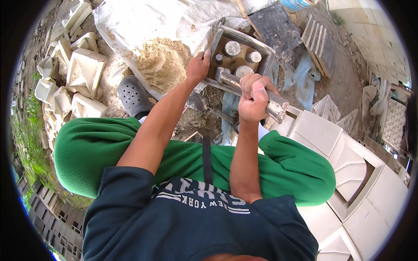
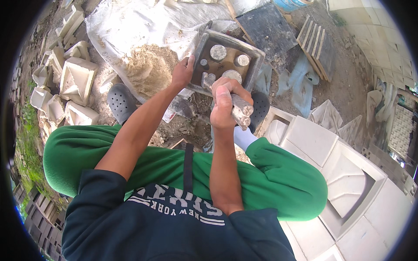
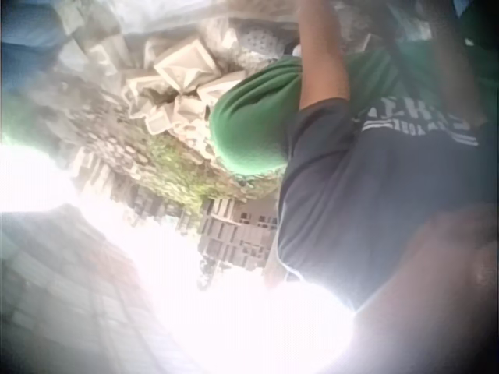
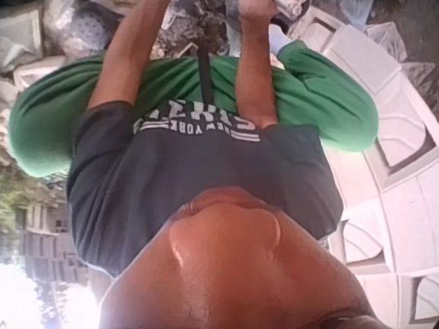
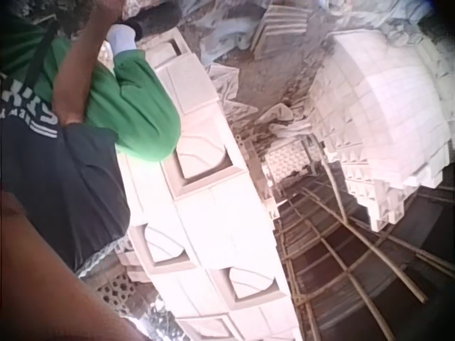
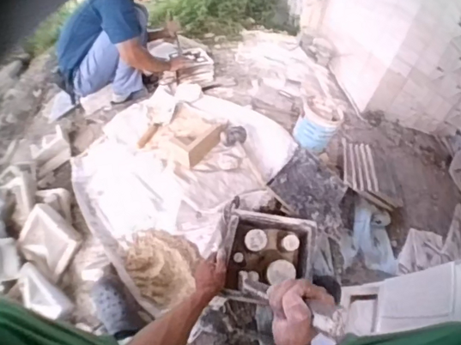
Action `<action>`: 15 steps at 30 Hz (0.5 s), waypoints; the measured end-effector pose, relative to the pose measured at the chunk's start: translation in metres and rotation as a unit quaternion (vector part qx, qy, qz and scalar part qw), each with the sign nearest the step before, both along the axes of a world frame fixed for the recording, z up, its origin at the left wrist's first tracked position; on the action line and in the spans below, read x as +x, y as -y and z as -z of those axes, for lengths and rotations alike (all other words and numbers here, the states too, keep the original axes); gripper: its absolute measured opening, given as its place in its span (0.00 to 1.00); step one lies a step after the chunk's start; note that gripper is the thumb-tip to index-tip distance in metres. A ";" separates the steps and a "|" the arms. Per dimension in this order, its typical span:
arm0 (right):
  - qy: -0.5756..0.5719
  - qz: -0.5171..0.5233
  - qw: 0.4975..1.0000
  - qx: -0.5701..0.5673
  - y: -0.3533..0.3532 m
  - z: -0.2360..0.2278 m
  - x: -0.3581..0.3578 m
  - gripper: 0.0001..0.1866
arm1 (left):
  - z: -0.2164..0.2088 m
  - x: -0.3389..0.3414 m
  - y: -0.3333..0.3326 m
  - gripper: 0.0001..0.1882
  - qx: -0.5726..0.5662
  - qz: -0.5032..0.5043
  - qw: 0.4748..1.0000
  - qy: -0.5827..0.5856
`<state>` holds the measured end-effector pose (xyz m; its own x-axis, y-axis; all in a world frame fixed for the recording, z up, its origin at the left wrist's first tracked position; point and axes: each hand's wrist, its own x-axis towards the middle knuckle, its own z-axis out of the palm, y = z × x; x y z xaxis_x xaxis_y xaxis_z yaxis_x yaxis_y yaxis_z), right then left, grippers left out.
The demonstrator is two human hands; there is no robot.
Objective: The person uses a wooden handle to pack or level sand into a square mold containing four circular stone blocks while sitting on the ground.
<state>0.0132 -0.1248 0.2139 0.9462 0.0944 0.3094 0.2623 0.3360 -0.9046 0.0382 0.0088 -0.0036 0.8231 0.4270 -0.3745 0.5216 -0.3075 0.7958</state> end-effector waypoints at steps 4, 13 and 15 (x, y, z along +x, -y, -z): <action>-0.038 0.025 0.999 0.012 -0.003 0.009 0.007 0.12 | -0.006 0.000 0.003 0.32 -0.009 -0.008 1.000 0.019; -0.028 0.016 0.999 0.004 -0.008 0.006 0.007 0.13 | -0.003 0.000 0.001 0.31 -0.005 -0.020 0.999 0.029; -0.024 0.007 1.000 0.017 -0.002 0.006 0.006 0.13 | -0.006 0.000 0.002 0.31 -0.011 -0.015 1.000 0.015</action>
<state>0.0188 -0.1224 0.2081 0.9610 0.0715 0.2671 0.2241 0.3640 -0.9040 0.0382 0.0069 0.0021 0.8203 0.4445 -0.3599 0.5071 -0.2744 0.8170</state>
